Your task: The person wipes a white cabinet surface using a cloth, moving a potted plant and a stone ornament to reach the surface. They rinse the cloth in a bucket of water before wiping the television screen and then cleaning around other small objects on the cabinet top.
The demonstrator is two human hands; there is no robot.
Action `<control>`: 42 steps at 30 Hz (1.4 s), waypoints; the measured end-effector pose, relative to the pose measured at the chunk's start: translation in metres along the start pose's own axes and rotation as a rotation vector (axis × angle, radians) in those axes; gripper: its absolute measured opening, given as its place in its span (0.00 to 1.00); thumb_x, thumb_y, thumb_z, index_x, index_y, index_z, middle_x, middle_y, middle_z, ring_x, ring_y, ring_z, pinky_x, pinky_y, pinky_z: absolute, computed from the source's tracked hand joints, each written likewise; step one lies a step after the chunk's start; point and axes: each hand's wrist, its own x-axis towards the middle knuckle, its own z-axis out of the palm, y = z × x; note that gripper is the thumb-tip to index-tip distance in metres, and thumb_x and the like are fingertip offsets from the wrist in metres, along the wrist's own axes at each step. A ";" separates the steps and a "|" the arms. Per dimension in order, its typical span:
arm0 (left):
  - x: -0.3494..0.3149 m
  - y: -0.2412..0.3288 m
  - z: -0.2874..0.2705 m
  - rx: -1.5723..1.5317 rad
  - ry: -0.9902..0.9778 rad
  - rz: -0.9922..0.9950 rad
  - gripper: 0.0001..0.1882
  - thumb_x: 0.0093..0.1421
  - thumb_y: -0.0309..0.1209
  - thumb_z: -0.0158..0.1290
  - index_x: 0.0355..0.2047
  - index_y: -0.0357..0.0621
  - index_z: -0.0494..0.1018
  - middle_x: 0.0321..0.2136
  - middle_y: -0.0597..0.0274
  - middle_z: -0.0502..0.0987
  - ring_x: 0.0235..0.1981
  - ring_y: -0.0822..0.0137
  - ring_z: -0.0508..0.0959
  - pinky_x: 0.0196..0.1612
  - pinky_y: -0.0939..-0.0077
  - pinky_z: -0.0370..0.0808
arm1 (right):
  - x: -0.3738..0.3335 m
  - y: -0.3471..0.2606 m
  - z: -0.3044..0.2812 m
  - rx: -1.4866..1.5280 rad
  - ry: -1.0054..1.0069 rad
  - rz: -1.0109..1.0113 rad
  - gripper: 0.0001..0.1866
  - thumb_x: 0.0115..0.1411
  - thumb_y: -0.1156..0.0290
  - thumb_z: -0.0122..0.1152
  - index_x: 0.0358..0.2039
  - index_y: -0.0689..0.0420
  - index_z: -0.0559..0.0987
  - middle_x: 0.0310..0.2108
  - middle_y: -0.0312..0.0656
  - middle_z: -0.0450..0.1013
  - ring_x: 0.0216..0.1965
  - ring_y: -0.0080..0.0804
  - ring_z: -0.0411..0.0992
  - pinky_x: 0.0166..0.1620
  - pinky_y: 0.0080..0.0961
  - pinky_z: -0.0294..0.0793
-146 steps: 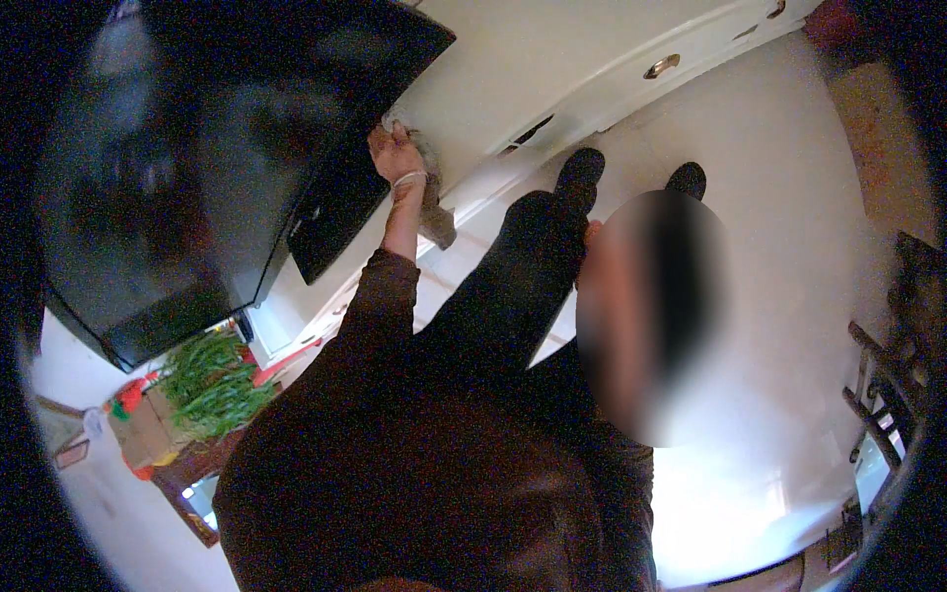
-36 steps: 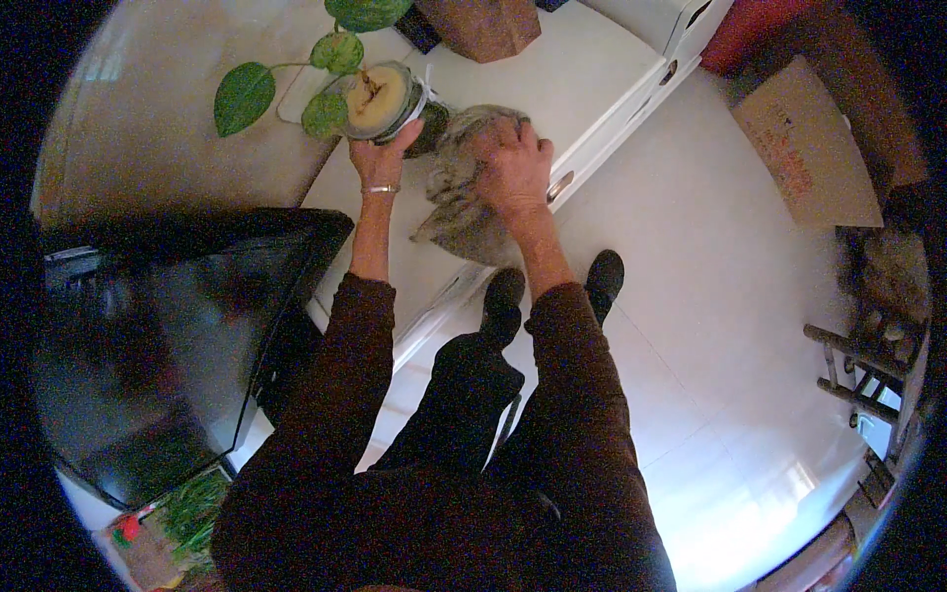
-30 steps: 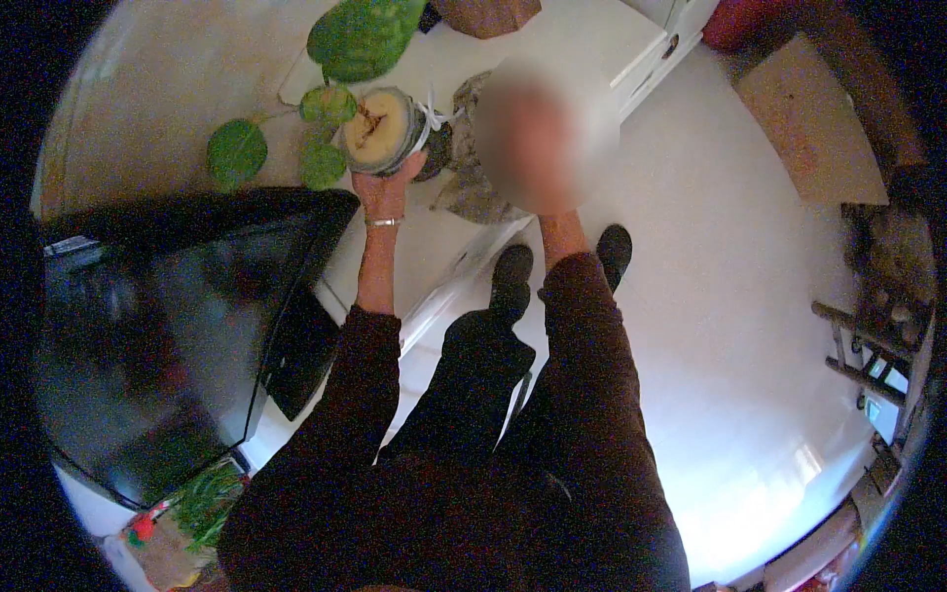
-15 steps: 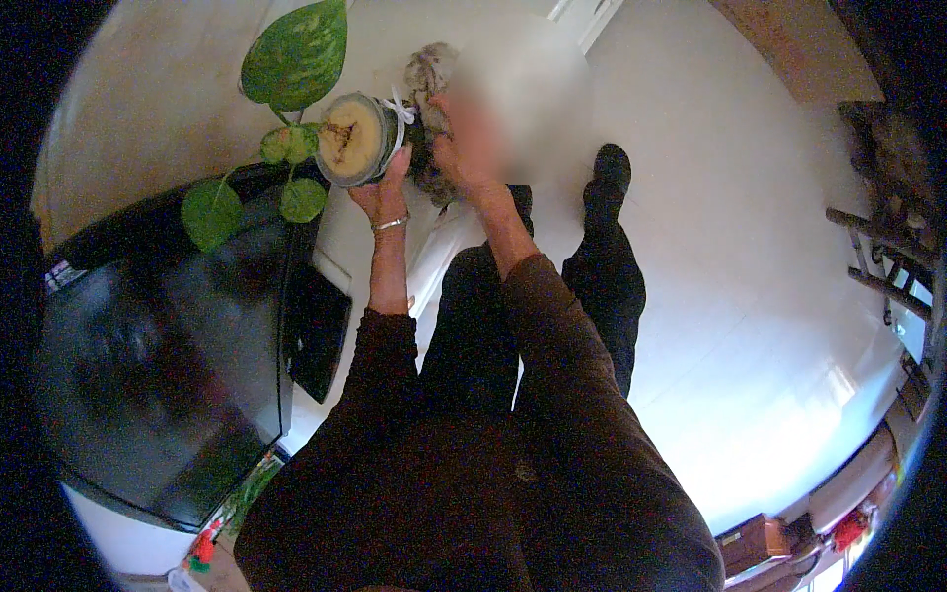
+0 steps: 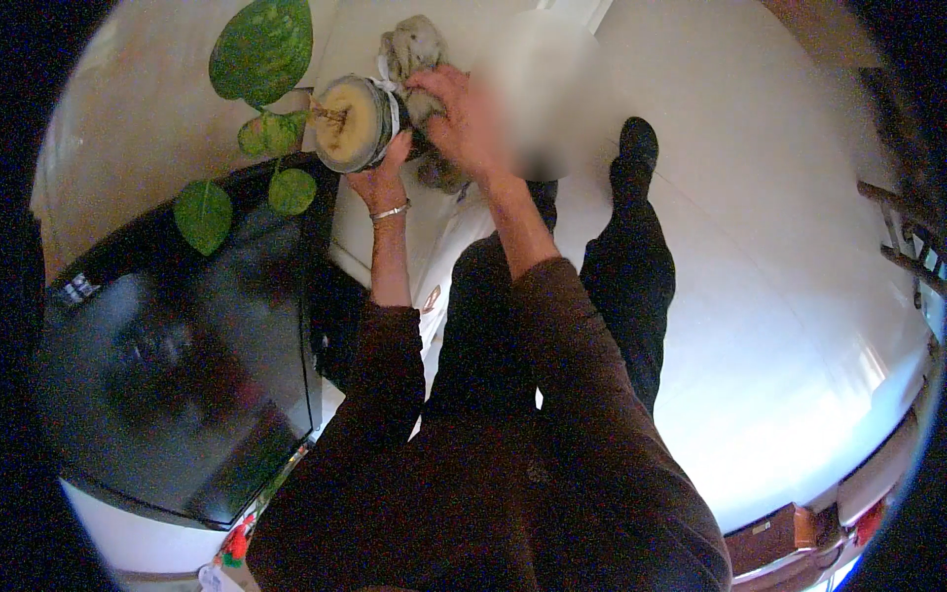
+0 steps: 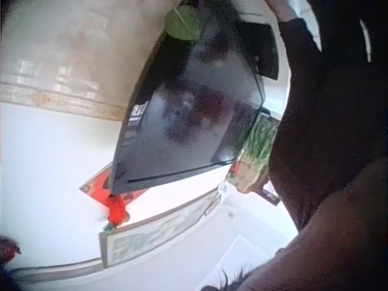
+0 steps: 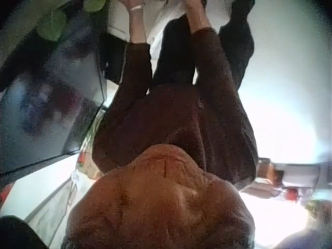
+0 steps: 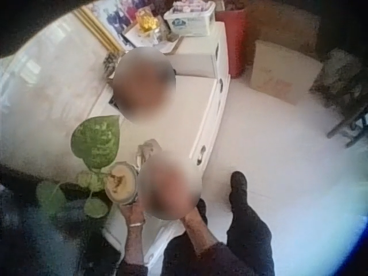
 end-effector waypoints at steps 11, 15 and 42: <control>0.011 -0.027 -0.022 -0.220 0.005 -0.267 0.38 0.38 0.31 0.65 0.49 0.35 0.60 0.48 0.59 0.68 0.48 0.69 0.69 0.54 0.70 0.63 | 0.058 0.009 0.002 0.030 -0.181 0.243 0.25 0.39 0.80 0.49 0.41 0.51 0.75 0.39 0.39 0.74 0.37 0.36 0.72 0.42 0.26 0.71; 0.002 -0.011 -0.013 -0.019 -0.103 -0.138 0.38 0.36 0.20 0.64 0.50 0.36 0.60 0.49 0.59 0.67 0.47 0.65 0.69 0.54 0.66 0.63 | 0.017 -0.030 -0.013 0.410 0.033 0.213 0.28 0.37 0.85 0.48 0.44 0.57 0.73 0.39 0.36 0.72 0.39 0.24 0.70 0.43 0.20 0.69; 0.008 -0.017 0.008 -0.667 -0.102 -0.219 0.29 0.44 0.16 0.57 0.48 0.42 0.63 0.48 0.61 0.68 0.48 0.66 0.67 0.50 0.69 0.67 | 0.041 -0.063 0.006 -0.216 0.007 -0.133 0.21 0.42 0.66 0.58 0.39 0.60 0.71 0.28 0.55 0.70 0.34 0.55 0.68 0.39 0.42 0.68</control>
